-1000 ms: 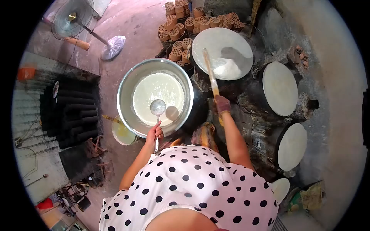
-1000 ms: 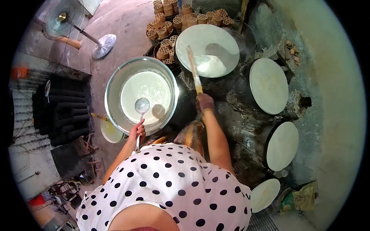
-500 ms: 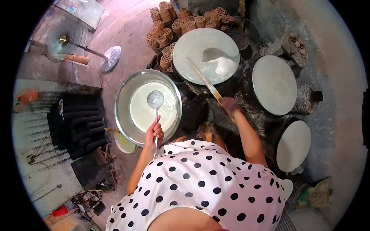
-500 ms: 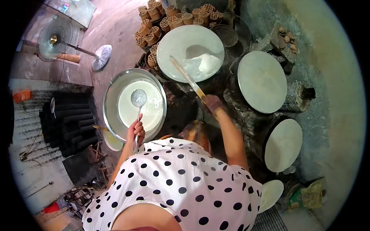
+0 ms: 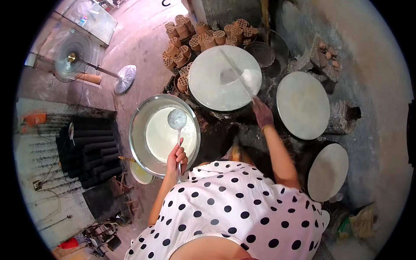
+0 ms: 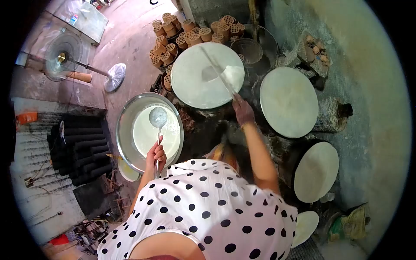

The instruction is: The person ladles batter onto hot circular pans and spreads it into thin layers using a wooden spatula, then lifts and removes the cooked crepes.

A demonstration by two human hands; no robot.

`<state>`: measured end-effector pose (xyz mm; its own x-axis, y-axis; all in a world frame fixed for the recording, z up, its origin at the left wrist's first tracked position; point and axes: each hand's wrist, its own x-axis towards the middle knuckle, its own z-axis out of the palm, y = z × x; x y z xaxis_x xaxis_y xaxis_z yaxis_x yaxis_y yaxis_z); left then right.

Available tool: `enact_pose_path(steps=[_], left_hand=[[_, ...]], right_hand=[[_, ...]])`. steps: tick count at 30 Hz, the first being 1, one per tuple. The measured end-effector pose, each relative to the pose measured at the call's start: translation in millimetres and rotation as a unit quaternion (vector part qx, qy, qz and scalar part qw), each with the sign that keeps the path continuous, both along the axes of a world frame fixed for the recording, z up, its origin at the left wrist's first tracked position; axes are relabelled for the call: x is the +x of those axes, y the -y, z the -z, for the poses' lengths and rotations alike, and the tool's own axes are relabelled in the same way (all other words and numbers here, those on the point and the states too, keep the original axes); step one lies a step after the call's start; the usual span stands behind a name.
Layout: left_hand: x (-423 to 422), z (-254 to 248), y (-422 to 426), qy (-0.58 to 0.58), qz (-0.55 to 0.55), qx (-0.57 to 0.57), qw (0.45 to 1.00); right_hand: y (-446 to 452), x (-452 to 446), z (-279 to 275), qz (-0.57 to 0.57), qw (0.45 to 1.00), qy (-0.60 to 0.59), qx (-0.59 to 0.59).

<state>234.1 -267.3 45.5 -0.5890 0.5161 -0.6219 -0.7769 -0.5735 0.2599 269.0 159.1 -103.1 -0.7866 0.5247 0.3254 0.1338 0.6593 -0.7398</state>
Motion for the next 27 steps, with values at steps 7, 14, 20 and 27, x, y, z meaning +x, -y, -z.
enact_pose_path(steps=[7,14,20,27], left_hand=[[-3.5,4.3,-2.5,-0.015,0.032,-0.054,0.998],[-3.3,-14.1,-14.3,-0.106,0.097,-0.139,0.98],[-7.2,-0.6,-10.8,-0.079,0.126,-0.097,0.984],[-21.1,10.9,-14.0,-0.106,0.186,-0.145,0.966]], right_hand=[[100.5,-21.8,29.4,0.086,0.994,0.021,-0.068],[84.9,10.9,-58.1,0.194,0.889,0.402,-0.106],[66.5,-3.6,-4.5,0.104,0.966,0.087,-0.219],[40.3,14.3,-18.7,-0.032,0.984,0.156,-0.075]])
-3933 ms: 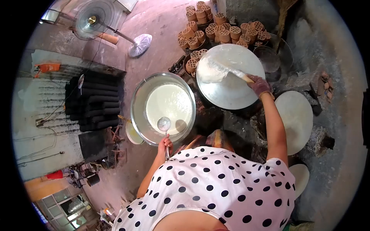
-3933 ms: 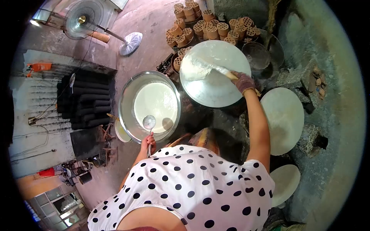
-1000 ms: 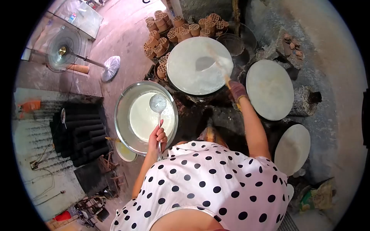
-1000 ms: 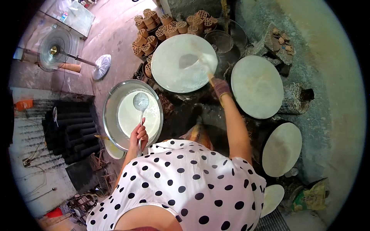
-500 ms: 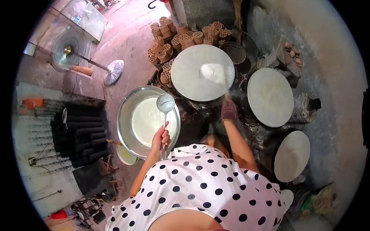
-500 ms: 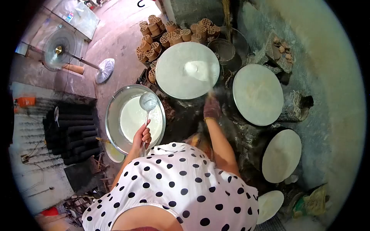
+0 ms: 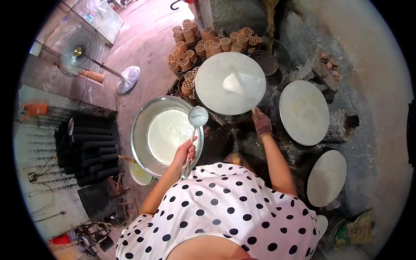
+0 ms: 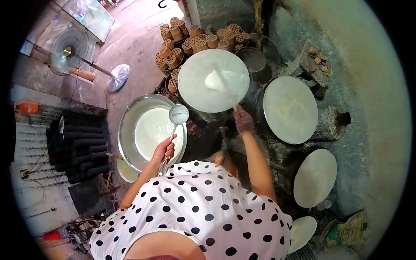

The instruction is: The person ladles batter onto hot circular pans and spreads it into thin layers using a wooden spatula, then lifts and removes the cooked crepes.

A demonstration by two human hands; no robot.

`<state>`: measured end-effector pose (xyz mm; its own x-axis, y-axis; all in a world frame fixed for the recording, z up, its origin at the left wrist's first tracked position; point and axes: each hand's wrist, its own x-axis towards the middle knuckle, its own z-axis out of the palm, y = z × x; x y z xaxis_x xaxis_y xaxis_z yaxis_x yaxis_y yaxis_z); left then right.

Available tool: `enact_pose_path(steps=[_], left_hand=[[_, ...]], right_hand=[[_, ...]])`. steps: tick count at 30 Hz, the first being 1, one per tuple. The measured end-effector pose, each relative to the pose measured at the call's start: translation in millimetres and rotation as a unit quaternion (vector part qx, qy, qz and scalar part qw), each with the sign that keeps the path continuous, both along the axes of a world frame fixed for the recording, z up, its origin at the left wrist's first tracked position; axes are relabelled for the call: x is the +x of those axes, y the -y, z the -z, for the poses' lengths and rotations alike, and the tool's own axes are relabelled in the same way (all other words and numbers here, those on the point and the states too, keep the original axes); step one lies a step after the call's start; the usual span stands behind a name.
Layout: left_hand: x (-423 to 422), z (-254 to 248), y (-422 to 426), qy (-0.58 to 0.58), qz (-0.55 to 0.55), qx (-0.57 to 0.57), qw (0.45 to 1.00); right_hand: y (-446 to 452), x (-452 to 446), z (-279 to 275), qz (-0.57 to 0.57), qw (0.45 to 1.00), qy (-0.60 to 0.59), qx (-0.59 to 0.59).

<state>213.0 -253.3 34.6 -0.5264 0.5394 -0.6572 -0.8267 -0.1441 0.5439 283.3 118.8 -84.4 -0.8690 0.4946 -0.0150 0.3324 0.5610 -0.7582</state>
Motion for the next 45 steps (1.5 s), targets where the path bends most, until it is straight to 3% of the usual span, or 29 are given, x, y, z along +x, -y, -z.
enact_pose_path(steps=[2,3,4,6,8,11,15,17,19,20,21,23,24,25,26,28,32,36,37,39,40,42,44,45], left_hand=[[-12.9,8.3,-7.2,-0.005,0.027,-0.012,1.0],[-23.0,11.0,-15.9,-0.031,0.06,-0.03,0.997],[-33.7,13.3,-22.8,-0.056,0.095,-0.051,0.993],[-58.3,22.3,-43.4,-0.054,0.1,-0.082,0.99],[-80.9,31.3,-66.1,-0.091,0.095,-0.09,0.987],[-102.0,37.4,-100.6,-0.142,0.087,-0.067,0.984],[-94.5,24.8,-146.9,-0.153,0.06,-0.112,0.98],[-84.7,32.9,-166.2,-0.162,0.02,-0.153,0.975],[-78.3,36.5,-177.5,-0.117,-0.029,-0.136,0.983],[-77.8,38.1,-179.7,-0.08,-0.068,-0.126,0.987],[-83.1,34.0,-159.1,0.027,-0.036,0.029,0.999],[-78.1,-14.5,-120.6,0.064,-0.017,0.154,0.986],[-62.8,-47.6,-105.7,-0.007,-0.036,0.126,0.991],[-56.9,-51.2,-92.3,-0.036,-0.033,0.134,0.99],[-52.5,-54.1,-82.4,-0.065,-0.035,0.144,0.987],[-55.5,-64.0,-78.3,-0.058,-0.025,0.137,0.989],[-60.7,-57.2,-58.7,0.058,0.009,0.128,0.99],[-37.9,-45.4,-22.6,-0.052,0.1,-0.029,0.993],[-30.3,-40.6,-13.4,-0.05,0.134,-0.023,0.989],[-20.9,-27.5,-1.8,-0.104,0.2,-0.082,0.971],[-15.0,-24.5,2.1,-0.101,0.23,-0.072,0.965],[-1.9,-23.1,-0.5,-0.136,0.33,-0.084,0.93],[18.2,-35.4,-2.0,-0.182,0.441,-0.078,0.875],[24.0,-45.6,-4.5,-0.126,0.486,-0.005,0.865]], right_hand=[[-5.8,-9.0,2.5,0.127,0.978,-0.066,-0.155],[-16.6,-7.3,28.3,0.046,0.997,-0.03,-0.052],[-8.9,-0.4,21.3,0.045,0.997,-0.026,-0.057],[0.9,24.1,-24.8,-0.058,0.99,0.095,0.089],[4.9,58.9,-49.0,-0.106,0.983,0.063,0.138],[13.0,84.0,-71.8,-0.007,0.969,0.13,0.209],[56.5,67.7,17.7,0.023,0.933,0.181,0.311],[100.5,38.8,51.8,-0.023,0.952,-0.012,0.305],[111.1,25.6,53.0,-0.041,0.948,-0.106,0.298],[110.3,21.6,50.6,-0.062,0.969,-0.06,0.233],[109.8,20.4,43.1,-0.08,0.983,-0.013,0.166],[83.8,28.9,-1.6,-0.064,0.969,-0.071,0.227],[67.9,34.6,-13.7,-0.058,0.947,-0.129,0.287],[55.8,40.3,4.9,0.042,0.973,-0.025,0.224],[53.7,31.6,5.0,0.045,0.974,-0.023,0.222],[48.4,1.3,-3.5,-0.063,0.961,0.212,0.165],[74.5,-21.6,-9.1,-0.096,0.978,0.077,0.17],[107.6,-7.9,-2.2,-0.072,0.956,0.082,0.272],[125.6,5.0,0.2,-0.061,0.945,0.075,0.312],[169.4,36.3,6.2,0.011,0.91,0.059,0.409],[199.2,54.9,15.5,0.115,0.87,0.086,0.472],[227.4,79.0,70.2,0.069,0.917,0.295,0.259],[256.6,146.2,-38.3,-0.159,0.912,0.333,0.178],[270.4,184.7,-43.7,-0.065,0.955,0.274,0.09]])
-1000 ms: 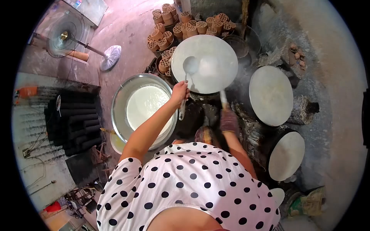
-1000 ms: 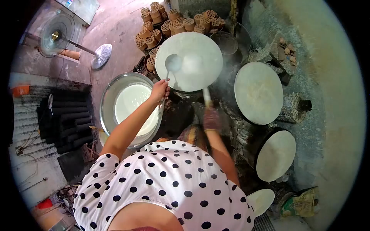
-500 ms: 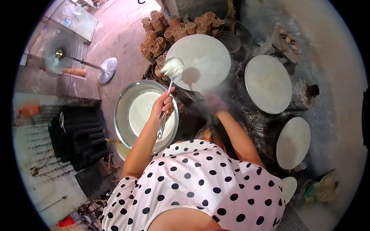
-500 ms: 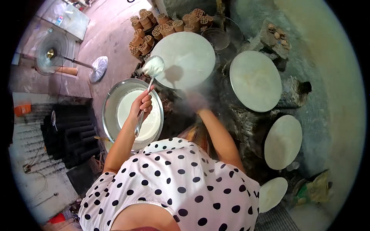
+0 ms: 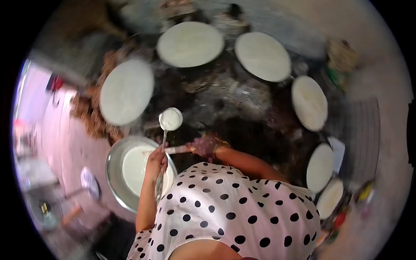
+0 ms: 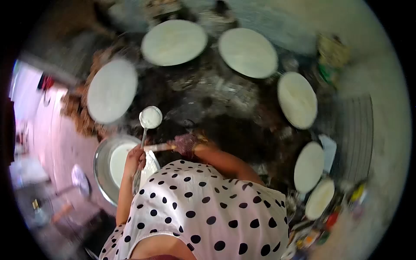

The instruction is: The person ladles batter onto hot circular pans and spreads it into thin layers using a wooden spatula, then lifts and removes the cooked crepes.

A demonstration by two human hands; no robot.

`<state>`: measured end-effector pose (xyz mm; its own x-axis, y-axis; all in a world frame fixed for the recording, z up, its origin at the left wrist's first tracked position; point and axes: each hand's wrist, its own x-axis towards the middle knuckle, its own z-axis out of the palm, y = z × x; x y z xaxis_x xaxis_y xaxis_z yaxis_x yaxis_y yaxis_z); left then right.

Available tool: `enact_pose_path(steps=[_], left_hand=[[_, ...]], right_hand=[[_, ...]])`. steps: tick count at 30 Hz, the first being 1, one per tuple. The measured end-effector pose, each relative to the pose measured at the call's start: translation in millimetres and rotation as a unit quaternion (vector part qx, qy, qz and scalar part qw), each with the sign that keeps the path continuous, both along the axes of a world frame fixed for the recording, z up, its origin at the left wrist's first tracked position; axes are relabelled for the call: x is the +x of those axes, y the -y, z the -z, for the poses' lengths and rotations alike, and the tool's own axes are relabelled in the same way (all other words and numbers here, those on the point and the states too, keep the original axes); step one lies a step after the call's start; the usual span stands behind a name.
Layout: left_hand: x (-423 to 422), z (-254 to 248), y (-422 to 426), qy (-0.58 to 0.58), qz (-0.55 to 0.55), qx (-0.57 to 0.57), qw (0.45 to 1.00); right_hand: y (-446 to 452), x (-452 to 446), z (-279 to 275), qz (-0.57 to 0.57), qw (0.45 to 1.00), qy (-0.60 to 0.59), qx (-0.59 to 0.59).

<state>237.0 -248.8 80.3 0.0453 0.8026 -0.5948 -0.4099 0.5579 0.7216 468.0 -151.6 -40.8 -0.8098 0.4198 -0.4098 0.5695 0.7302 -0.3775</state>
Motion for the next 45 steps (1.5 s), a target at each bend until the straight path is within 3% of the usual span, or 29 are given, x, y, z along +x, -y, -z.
enact_pose_path(steps=[1,2,4,5,6,8,9,10,12,13,14,17,19,21,22,25,27,29,34,37,39,41,43,44,45], left_hand=[[2.6,-8.9,1.2,0.081,0.053,0.02,0.995],[11.0,0.0,4.6,0.163,0.067,0.035,0.984],[38.0,-7.3,-0.2,0.336,0.042,0.026,0.941],[62.6,-3.7,-6.5,0.394,0.04,0.022,0.918],[83.9,7.3,-18.3,0.356,0.095,0.02,0.929],[117.1,2.3,-34.2,0.342,0.102,-0.024,0.934],[133.1,-1.5,-43.3,0.333,0.095,-0.063,0.936],[151.2,-27.8,-41.0,0.295,0.117,-0.015,0.948],[165.0,-47.7,-44.6,0.081,0.223,0.103,0.966],[175.1,-47.6,-44.4,0.001,0.258,0.131,0.957],[191.6,-44.5,-46.7,-0.003,0.258,0.122,0.958],[253.5,-21.4,-69.6,0.034,0.219,0.014,0.975],[286.9,-2.3,-80.7,0.134,0.149,-0.093,0.975],[315.0,-3.6,-79.0,0.144,0.161,-0.09,0.972],[327.5,-16.0,-73.1,0.19,0.15,-0.067,0.968],[371.0,-32.1,-63.8,0.249,0.091,-0.044,0.963],[394.4,-23.6,-73.8,0.273,0.07,-0.116,0.952],[412.3,-17.1,-78.9,0.243,0.062,-0.126,0.96],[429.5,-22.6,-79.5,0.173,0.082,-0.097,0.977],[428.9,-24.8,-86.2,0.167,0.099,-0.098,0.976],[430.1,-26.3,-94.4,0.156,0.129,-0.087,0.975],[437.7,-26.0,-103.5,0.148,0.159,-0.074,0.973],[448.4,-25.3,-115.1,0.158,0.176,-0.089,0.968],[455.3,-24.8,-121.7,0.157,0.203,-0.079,0.963],[462.7,-24.5,-126.3,0.159,0.221,-0.081,0.959]], right_hand=[[16.8,35.1,-6.0,0.109,0.989,-0.081,-0.063],[26.9,67.1,-19.9,0.28,0.939,-0.088,-0.182],[54.8,122.5,26.3,0.437,0.89,-0.126,0.024],[51.0,162.0,9.7,0.472,0.881,-0.026,-0.028],[47.8,203.4,-7.5,0.496,0.861,0.072,-0.086],[68.2,272.5,6.8,0.618,0.781,0.082,-0.019],[74.0,305.2,31.7,0.588,0.789,0.162,0.07],[77.7,343.4,66.2,0.551,0.785,0.238,0.153],[90.2,409.6,92.5,0.481,0.782,0.183,0.351],[90.0,420.5,89.6,0.484,0.785,0.182,0.342],[86.9,435.6,82.0,0.526,0.771,0.156,0.323],[52.4,482.0,14.8,0.641,0.714,0.079,0.272],[29.9,514.0,15.4,0.677,0.693,0.056,0.242],[-1.5,533.2,25.8,0.567,0.767,0.141,0.267],[-11.0,530.5,5.5,0.505,0.797,0.101,0.316],[-49.2,535.6,-16.8,0.457,0.842,0.032,0.286],[-67.6,545.5,-12.0,0.427,0.854,-0.03,0.295],[-83.9,557.8,-8.8,0.395,0.889,0.141,0.185],[-96.8,562.3,-50.0,0.372,0.907,0.142,0.138],[-109.5,573.3,-60.2,0.385,0.885,0.152,0.213],[-119.8,603.4,-70.8,0.466,0.83,0.129,0.278],[-130.4,648.4,-92.5,0.579,0.776,0.038,0.248],[-127.1,730.1,-42.9,0.69,0.664,0.044,0.283],[-105.3,762.1,-45.8,0.747,0.589,-0.09,0.294],[-76.7,780.0,-58.5,0.765,0.541,-0.097,0.335]])
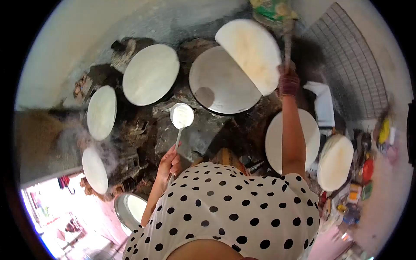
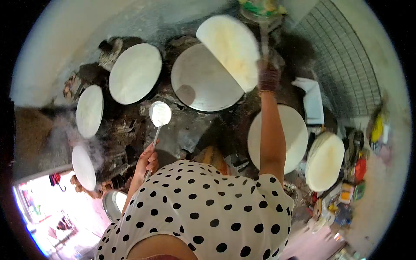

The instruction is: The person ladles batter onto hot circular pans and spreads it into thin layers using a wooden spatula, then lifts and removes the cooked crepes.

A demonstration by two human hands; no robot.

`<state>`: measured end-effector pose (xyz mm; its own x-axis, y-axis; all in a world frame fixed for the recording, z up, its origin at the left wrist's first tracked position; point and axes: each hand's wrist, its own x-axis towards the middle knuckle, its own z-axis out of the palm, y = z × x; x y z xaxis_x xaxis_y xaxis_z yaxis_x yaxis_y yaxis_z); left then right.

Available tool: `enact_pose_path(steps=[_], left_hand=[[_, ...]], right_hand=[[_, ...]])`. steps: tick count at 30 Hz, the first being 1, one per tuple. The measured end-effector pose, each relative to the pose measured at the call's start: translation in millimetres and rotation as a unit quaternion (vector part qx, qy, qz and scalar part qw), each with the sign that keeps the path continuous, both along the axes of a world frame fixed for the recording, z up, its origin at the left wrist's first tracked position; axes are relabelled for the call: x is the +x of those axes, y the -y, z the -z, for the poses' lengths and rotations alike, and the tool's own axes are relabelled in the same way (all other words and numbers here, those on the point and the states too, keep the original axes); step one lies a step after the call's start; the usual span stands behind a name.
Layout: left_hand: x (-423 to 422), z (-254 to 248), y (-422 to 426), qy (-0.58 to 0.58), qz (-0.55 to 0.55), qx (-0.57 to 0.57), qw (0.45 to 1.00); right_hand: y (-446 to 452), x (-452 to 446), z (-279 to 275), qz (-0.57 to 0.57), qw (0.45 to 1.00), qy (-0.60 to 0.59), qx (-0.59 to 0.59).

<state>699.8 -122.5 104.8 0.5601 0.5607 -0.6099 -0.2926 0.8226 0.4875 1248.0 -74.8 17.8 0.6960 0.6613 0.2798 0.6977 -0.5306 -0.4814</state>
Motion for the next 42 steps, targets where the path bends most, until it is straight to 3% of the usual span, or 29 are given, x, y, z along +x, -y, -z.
enact_pose_path(steps=[1,3,4,5,6,8,10,11,13,14,16,17,18,19,20,23,25,27,28,29,30,33,34,36,37,38,40,41,42], left_hand=[[8.0,1.7,-5.8,0.004,0.01,-0.004,1.0],[25.4,2.0,-15.7,0.02,0.051,-0.009,0.998],[33.5,2.1,-18.3,0.025,0.081,-0.012,0.996],[39.0,2.7,-19.6,0.026,0.088,-0.017,0.996],[44.7,4.6,-22.0,0.029,0.098,-0.021,0.995],[49.3,13.7,-27.9,0.09,0.148,-0.056,0.983],[66.0,16.1,-30.5,-0.01,0.21,0.007,0.978],[70.4,24.9,-31.2,0.052,0.221,-0.018,0.974],[87.6,23.4,-21.9,0.051,0.247,-0.018,0.968],[116.4,25.4,-26.7,0.025,0.242,-0.022,0.97],[135.3,11.9,-17.5,0.017,0.265,-0.025,0.964],[140.7,11.4,-12.9,-0.002,0.261,-0.019,0.965],[145.1,11.2,-8.4,-0.022,0.255,-0.014,0.966],[150.6,7.7,-3.6,-0.006,0.247,-0.037,0.968],[152.1,7.4,-1.5,-0.01,0.254,-0.036,0.967],[166.9,-3.1,10.1,-0.032,0.236,-0.055,0.97],[164.4,-3.0,13.7,-0.032,0.234,-0.053,0.97],[154.9,-1.4,15.3,-0.033,0.221,-0.053,0.973],[146.4,11.0,10.8,-0.051,0.221,-0.04,0.973],[133.7,12.1,10.6,-0.069,0.215,-0.026,0.974],[121.0,8.4,12.9,-0.071,0.191,-0.027,0.979],[64.6,-14.8,28.1,-0.126,0.244,0.126,0.953],[32.6,-18.9,46.5,-0.084,0.2,0.153,0.964],[-27.2,-9.1,82.0,0.091,0.071,0.075,0.99],[-47.0,-8.5,99.5,0.055,0.007,0.054,0.997],[-62.6,-2.5,107.6,0.061,-0.03,0.014,0.998],[-102.1,17.0,114.3,0.105,-0.098,-0.098,0.985],[-130.1,25.2,124.0,0.162,-0.153,-0.135,0.966],[-159.1,25.9,133.8,0.218,-0.199,-0.166,0.941]], right_hand=[[28.5,18.0,-13.2,0.047,0.998,0.015,0.044],[97.6,30.6,-52.3,0.164,0.94,-0.132,0.267],[133.8,36.0,-68.4,0.201,0.752,-0.357,0.517],[175.2,37.8,-94.7,0.3,0.714,-0.39,0.497],[217.9,45.0,-91.9,0.327,0.712,-0.316,0.535],[291.3,31.8,-118.7,0.364,0.643,-0.278,0.614],[370.8,35.3,-106.1,0.375,0.575,-0.227,0.691],[404.5,33.2,-98.8,0.405,0.544,-0.217,0.702],[465.1,27.4,-75.9,0.442,0.46,-0.21,0.741],[479.1,43.1,-41.7,0.504,0.435,-0.241,0.706],[549.2,55.2,37.5,0.485,0.416,-0.265,0.722],[558.1,53.3,47.3,0.489,0.409,-0.259,0.726],[561.1,49.4,56.8,0.621,0.566,-0.315,0.441],[561.3,46.7,63.9,0.673,0.65,-0.339,0.099],[556.2,40.4,73.2,0.671,0.667,-0.309,-0.101],[546.8,44.1,82.2,0.652,0.653,-0.286,-0.258],[547.5,43.1,83.6,0.644,0.649,-0.278,-0.294],[552.2,32.3,81.7,0.656,0.658,-0.278,-0.243],[553.2,21.5,96.0,0.677,0.659,-0.329,-0.001],[554.8,10.2,110.8,0.659,0.573,-0.334,0.354],[556.9,-1.4,126.0,0.619,0.451,-0.313,0.561],[493.7,-34.3,70.1,0.625,0.58,-0.217,0.476],[470.1,-43.2,50.0,0.617,0.618,-0.177,0.455],[428.1,-78.1,51.7,0.582,0.673,-0.152,0.431],[399.3,-102.5,68.1,0.364,0.693,-0.277,0.557],[365.8,-125.8,81.7,0.118,0.651,-0.396,0.637],[285.0,-198.9,82.0,0.119,0.704,-0.494,0.496],[260.9,-235.1,104.7,0.05,0.914,-0.306,0.262],[238.1,-284.6,88.8,0.007,0.948,-0.281,0.147]])
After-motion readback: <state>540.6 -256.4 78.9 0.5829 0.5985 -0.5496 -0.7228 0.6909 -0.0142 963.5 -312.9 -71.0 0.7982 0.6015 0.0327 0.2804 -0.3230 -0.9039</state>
